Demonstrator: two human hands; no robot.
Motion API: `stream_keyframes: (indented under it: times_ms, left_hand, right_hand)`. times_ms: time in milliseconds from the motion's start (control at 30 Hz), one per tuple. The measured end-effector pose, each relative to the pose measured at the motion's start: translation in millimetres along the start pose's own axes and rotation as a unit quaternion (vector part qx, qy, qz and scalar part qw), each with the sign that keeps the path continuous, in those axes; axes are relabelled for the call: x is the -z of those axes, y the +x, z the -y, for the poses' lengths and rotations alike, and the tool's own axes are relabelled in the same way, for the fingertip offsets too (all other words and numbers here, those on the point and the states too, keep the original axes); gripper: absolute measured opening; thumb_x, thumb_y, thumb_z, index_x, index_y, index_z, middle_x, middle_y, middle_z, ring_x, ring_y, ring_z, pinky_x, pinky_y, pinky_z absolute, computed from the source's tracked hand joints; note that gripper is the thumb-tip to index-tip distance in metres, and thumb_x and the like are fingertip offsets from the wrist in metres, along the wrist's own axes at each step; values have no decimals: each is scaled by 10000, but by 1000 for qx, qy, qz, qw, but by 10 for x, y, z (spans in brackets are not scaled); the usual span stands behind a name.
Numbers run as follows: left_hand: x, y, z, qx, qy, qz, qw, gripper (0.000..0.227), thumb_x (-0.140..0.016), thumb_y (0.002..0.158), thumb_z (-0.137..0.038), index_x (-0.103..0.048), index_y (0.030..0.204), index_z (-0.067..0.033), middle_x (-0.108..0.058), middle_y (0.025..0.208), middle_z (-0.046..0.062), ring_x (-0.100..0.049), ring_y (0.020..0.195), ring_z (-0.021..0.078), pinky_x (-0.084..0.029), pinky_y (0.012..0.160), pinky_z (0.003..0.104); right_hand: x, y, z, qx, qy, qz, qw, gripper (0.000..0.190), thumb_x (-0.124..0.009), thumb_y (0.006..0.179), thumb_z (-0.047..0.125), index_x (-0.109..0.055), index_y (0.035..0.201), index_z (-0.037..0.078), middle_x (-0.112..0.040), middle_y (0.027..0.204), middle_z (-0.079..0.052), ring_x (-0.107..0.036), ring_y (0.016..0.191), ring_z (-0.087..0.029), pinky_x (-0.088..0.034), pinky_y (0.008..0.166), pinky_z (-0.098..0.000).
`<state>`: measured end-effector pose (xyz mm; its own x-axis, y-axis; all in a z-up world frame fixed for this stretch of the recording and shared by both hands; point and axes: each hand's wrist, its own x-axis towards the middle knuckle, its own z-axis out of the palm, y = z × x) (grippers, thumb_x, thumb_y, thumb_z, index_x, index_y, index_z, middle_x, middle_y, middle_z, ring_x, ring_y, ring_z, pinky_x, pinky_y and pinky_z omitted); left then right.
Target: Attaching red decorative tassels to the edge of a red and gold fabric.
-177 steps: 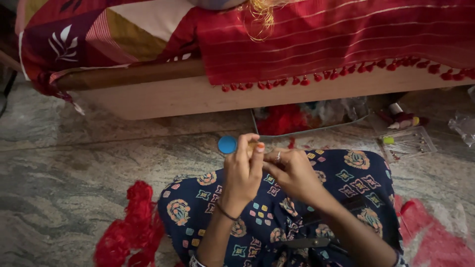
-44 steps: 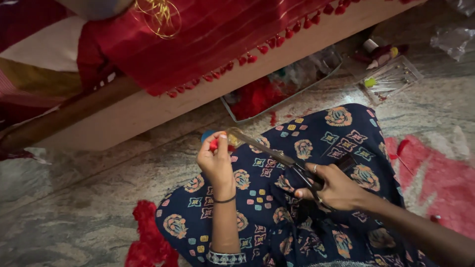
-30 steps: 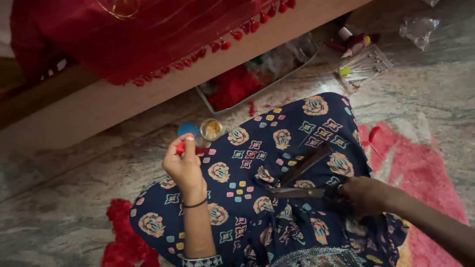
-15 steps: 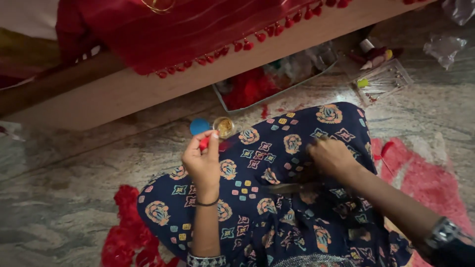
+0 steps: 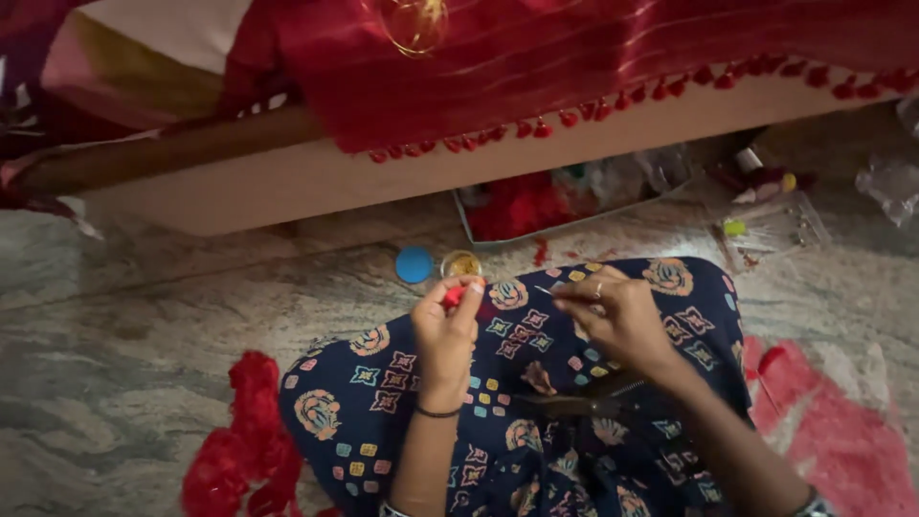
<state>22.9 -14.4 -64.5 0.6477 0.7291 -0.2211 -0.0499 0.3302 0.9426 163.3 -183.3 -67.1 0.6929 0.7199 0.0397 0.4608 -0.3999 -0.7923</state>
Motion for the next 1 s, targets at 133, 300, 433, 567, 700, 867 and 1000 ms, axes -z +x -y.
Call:
stream_keyframes:
  times_ms: [133, 300, 433, 567, 700, 867, 1000]
  left_hand:
    - [5, -27, 33, 6, -49, 17, 999, 128, -691, 968, -90, -722, 1024, 20, -566, 721, -43, -351, 477, -6, -242, 416, 194]
    - [56, -102, 8, 13, -158, 77, 984, 112, -667, 987, -61, -683, 1052, 29, -611, 800, -17, -362, 498, -10, -261, 436, 193]
    - [58, -136, -32, 31, -167, 83, 982, 86, -654, 979, -41, -666, 1023, 33, -640, 821, -4, -367, 494, -8, -256, 425, 196]
    - [63, -163, 2, -10, -114, 99, 989, 84, -645, 989, -28, -673, 1031, 39, -599, 760, -24, -367, 487, -13, -250, 415, 195]
    - [37, -183, -47, -20, -89, 105, 990, 95, -636, 990, -33, -668, 1028, 49, -583, 715, -39, -364, 484, -19, -240, 412, 188]
    - [9, -189, -63, -46, -57, 106, 992, 101, -640, 997, -44, -670, 1046, 39, -567, 700, -47, -394, 497, -11, -270, 422, 196]
    - [15, -188, -38, -53, -51, 105, 992, 102, -651, 1009, -51, -677, 1059, 34, -531, 678, -60, -378, 501, -16, -266, 431, 187]
  right_hand:
    - [-241, 80, 289, -103, 270, -1, 957, 167, -790, 848, 100, -817, 998, 33, -808, 881, -60, -707, 805, -99, -565, 750, -265]
    - [-354, 121, 481, -81, 444, -8, 892, 96, -753, 857, 32, -775, 936, -18, -803, 918, -78, -732, 841, -93, -579, 787, -240]
    - [-501, 86, 284, -89, 444, -24, 891, 32, -745, 849, -1, -738, 864, -29, -781, 868, -98, -702, 770, -93, -574, 729, -247]
    - [-524, 28, 198, -48, 390, -47, 918, 46, -734, 881, -33, -715, 840, -43, -699, 785, -94, -595, 708, -70, -497, 672, -234]
    - [-369, 14, 464, -56, 435, -26, 898, 42, -684, 845, -26, -699, 806, -24, -776, 822, -67, -682, 731, -52, -563, 699, -212]
    - [-351, 12, 455, -64, 405, -33, 911, 47, -699, 843, -32, -717, 800, -37, -762, 780, -71, -629, 670, -48, -498, 608, -209]
    - [-389, 11, 357, -58, 406, -30, 912, 57, -708, 845, -44, -712, 789, -49, -743, 759, -74, -604, 649, -50, -471, 578, -216]
